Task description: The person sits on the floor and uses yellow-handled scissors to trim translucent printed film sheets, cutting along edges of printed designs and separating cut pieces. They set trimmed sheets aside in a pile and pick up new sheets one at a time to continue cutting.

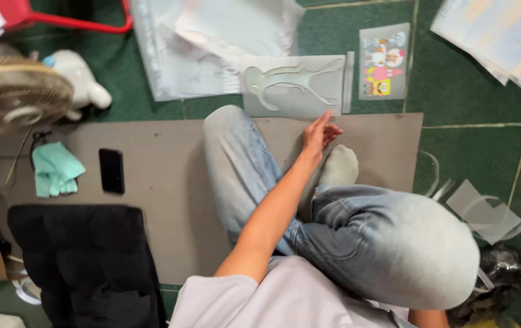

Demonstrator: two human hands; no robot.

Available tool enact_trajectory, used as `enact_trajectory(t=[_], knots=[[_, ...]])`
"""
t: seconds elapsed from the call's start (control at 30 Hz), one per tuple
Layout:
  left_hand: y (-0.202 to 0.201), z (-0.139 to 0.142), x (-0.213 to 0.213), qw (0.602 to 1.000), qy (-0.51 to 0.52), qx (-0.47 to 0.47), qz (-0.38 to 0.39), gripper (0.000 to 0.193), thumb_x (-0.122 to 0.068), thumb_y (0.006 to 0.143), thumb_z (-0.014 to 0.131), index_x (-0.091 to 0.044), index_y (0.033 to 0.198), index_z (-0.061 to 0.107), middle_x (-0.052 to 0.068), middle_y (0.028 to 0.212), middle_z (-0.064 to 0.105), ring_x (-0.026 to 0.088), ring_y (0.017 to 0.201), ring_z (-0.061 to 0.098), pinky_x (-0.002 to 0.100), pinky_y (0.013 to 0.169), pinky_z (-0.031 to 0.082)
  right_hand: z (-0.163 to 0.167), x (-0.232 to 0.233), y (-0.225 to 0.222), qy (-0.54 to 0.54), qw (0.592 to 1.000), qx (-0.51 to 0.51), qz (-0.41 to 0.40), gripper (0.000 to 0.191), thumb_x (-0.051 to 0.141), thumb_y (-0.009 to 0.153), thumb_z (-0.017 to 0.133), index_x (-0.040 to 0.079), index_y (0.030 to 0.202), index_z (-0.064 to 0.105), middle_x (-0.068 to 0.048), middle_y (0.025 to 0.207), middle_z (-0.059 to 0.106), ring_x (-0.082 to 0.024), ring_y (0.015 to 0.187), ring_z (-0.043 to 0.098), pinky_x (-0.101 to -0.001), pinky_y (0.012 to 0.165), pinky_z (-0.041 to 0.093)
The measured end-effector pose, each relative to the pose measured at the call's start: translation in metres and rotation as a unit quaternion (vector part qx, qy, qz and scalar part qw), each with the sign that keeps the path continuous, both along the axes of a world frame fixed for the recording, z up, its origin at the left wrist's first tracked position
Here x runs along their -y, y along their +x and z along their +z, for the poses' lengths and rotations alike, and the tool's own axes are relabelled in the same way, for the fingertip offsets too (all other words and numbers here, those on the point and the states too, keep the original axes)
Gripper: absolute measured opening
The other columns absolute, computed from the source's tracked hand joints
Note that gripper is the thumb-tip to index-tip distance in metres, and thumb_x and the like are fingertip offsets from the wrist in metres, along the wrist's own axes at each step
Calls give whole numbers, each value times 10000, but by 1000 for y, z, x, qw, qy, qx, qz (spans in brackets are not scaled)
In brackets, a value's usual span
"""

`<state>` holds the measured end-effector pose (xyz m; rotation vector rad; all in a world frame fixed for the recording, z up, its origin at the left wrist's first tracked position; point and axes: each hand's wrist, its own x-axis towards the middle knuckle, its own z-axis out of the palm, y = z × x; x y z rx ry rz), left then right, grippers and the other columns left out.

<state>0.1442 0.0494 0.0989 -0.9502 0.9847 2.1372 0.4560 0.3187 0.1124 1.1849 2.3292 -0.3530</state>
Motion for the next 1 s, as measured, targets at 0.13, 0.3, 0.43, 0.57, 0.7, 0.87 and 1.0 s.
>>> enact_trajectory(t=[0.13,0.3,0.43,0.57,0.7,0.87,1.0], knots=[[-2,18,7,1000,23,-4,-5,420,-459,893,724,-126,1148,693,19,759,718,173,751,739,267,661,555,8,-1,-30,-61,991,-74,94,275,219,975,751,54,1159,630,-189,1040,708,-408,959,661,-486,803,506],[-4,23,0,999,-6,-9,33,337,-456,885,758,-133,963,704,-7,667,631,141,635,665,265,573,485,9,34,-161,-105,906,-319,257,165,174,987,692,68,1114,692,-170,1075,703,-395,971,658,-472,814,517],[-30,36,14,993,4,-53,102,389,-406,955,781,-125,801,561,-11,637,563,117,573,554,270,530,416,26,83,-258,-89,870,-339,347,174,112,1031,651,106,1198,699,-104,1221,687,-324,1159,638,-431,944,523],[-85,75,37,968,161,-106,162,218,-329,942,731,-138,874,651,-52,632,485,103,611,535,263,566,452,39,121,-318,45,771,-380,509,545,115,884,649,78,1426,599,-104,1454,591,-279,1268,546,-446,974,440],[-126,140,76,965,183,-126,139,207,-319,934,704,-113,922,699,-54,629,483,115,631,537,274,593,477,34,139,-333,26,774,-363,518,508,44,916,584,87,1421,624,-83,1466,606,-251,1280,558,-409,1023,428],[-149,197,103,899,387,-184,93,142,-289,988,695,-152,1011,726,-51,724,512,112,755,544,286,762,496,24,132,-334,0,755,-412,510,385,42,915,584,67,1283,698,-78,1360,677,-247,1132,626,-392,975,484],[-173,189,127,837,477,-231,131,150,-275,987,670,-166,1059,744,-49,774,510,112,803,544,273,803,493,28,130,-340,-7,759,-402,512,304,32,891,588,52,1163,723,-69,1245,713,-247,996,662,-388,865,518]])
